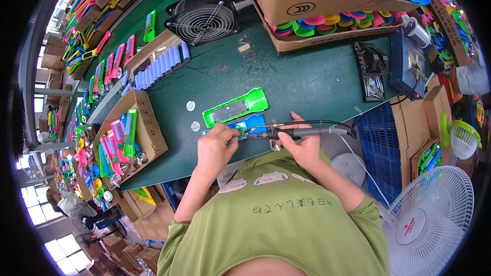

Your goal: The person puts flashlight parts into a cardboard box by hand, solders internal wiring and components into flashlight casings using a soldering iron, and places the assembled flashlights onto the conveyor belt.

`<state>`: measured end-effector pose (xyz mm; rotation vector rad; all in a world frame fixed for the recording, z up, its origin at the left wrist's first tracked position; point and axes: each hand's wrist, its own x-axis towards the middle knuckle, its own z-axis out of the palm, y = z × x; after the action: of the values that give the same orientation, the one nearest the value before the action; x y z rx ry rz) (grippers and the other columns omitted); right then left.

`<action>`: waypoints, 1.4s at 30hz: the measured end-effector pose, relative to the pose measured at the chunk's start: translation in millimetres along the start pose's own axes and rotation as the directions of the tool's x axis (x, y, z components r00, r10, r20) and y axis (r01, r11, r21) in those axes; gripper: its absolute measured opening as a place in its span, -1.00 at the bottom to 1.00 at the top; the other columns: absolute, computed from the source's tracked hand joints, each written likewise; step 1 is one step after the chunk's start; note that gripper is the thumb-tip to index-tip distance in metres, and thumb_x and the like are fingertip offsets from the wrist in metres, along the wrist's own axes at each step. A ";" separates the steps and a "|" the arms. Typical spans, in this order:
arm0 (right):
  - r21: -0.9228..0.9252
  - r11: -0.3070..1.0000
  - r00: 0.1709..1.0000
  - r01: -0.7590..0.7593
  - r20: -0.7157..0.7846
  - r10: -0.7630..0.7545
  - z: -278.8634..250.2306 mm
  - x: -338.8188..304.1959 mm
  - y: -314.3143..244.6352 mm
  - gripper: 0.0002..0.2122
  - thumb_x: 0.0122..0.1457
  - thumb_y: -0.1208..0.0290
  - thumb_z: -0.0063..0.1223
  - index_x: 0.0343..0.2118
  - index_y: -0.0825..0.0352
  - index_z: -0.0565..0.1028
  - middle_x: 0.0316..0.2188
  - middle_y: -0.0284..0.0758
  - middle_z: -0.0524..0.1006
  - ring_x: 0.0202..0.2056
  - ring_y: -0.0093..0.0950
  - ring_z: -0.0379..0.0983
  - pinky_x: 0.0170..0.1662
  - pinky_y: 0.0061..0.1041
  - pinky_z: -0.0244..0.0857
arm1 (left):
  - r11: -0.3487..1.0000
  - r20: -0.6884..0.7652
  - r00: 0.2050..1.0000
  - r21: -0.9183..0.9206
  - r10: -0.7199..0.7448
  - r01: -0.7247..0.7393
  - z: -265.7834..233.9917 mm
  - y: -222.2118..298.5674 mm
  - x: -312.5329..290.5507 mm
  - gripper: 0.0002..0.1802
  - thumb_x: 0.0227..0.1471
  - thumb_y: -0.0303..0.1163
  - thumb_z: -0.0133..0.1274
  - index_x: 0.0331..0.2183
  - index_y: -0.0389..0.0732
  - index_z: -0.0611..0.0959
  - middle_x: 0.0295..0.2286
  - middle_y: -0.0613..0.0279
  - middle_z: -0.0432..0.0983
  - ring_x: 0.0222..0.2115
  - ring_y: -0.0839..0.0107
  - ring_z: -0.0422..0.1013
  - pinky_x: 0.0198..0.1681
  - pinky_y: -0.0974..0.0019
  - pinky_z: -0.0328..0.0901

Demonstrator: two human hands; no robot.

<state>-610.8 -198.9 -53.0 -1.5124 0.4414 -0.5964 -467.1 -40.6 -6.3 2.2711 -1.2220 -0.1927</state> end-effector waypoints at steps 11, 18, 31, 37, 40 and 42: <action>0.046 0.991 0.988 0.127 -0.096 -0.122 -11.2 -1.5 -7.5 -0.85 -0.02 0.57 0.03 -0.34 0.41 0.39 -0.60 -0.35 0.52 -0.49 -0.58 0.48 0.16 -0.19 -0.17 | 1.000 0.021 1.000 0.023 -0.021 0.020 1.5 6.2 3.0 -0.88 -0.34 -0.55 0.07 -0.56 -0.22 0.57 -0.57 0.19 0.35 -0.51 0.24 0.38 -0.47 0.26 0.29; -0.164 0.945 0.934 0.284 -0.177 -0.311 -22.9 -0.4 2.1 -0.81 0.02 0.54 -0.04 -0.27 0.41 0.33 -0.63 -0.36 0.51 -0.47 -0.56 0.47 0.14 -0.12 -0.13 | 0.994 -0.172 0.981 -0.084 -0.088 0.074 -3.2 -10.6 12.1 -0.85 -0.33 -0.54 0.08 -0.51 -0.23 0.58 -0.50 0.15 0.35 -0.42 0.20 0.33 -0.37 0.22 0.26; -0.314 0.918 0.827 0.243 -0.428 -0.365 -54.6 7.1 22.5 -0.80 0.11 0.60 -0.18 -0.17 0.43 0.29 -0.55 -0.34 0.42 -0.45 -0.58 0.36 -0.23 -0.59 0.21 | 0.963 -0.458 0.852 -0.034 -0.253 0.267 0.4 -42.3 -16.0 -0.73 -0.30 -0.60 0.02 -0.39 -0.18 0.53 -0.31 0.02 0.34 -0.38 0.09 0.39 -0.37 0.19 0.33; -0.365 0.899 0.827 0.242 -0.406 -0.388 -67.0 26.2 33.7 -0.80 0.13 0.59 -0.19 -0.16 0.43 0.27 -0.50 -0.33 0.42 -0.42 -0.57 0.36 -0.23 -0.58 0.22 | 0.995 -0.367 0.929 -0.100 -0.047 0.011 11.2 -39.0 -49.2 -0.64 -0.32 -0.52 0.14 -0.41 -0.21 0.33 -0.19 0.11 0.34 -0.18 0.06 0.28 -0.18 0.12 0.17; -0.321 0.921 0.837 0.220 -0.422 -0.347 -64.4 35.2 33.8 -0.80 0.13 0.58 -0.18 -0.16 0.43 0.27 -0.48 -0.32 0.42 -0.41 -0.57 0.37 -0.23 -0.58 0.22 | 1.000 -0.204 0.979 -0.011 0.018 -0.021 -0.8 -48.4 -42.8 -0.61 -0.29 -0.42 0.18 -0.42 -0.19 0.31 -0.19 0.11 0.33 -0.16 0.11 0.26 -0.14 0.12 0.10; -0.314 0.923 0.834 0.222 -0.429 -0.346 -63.2 37.0 35.5 -0.80 0.12 0.57 -0.16 -0.17 0.43 0.27 -0.48 -0.32 0.42 -0.42 -0.57 0.37 -0.23 -0.57 0.22 | 0.998 -0.056 0.998 -0.039 0.038 -0.040 -18.2 -55.2 -42.7 -0.60 -0.32 -0.32 0.21 -0.42 -0.17 0.35 -0.23 0.14 0.36 -0.20 0.16 0.26 -0.12 0.12 0.09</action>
<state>-617.4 -272.7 -86.6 -1.6846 0.6958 -1.2077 -444.8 25.2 -25.7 2.2021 -1.2219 -0.1382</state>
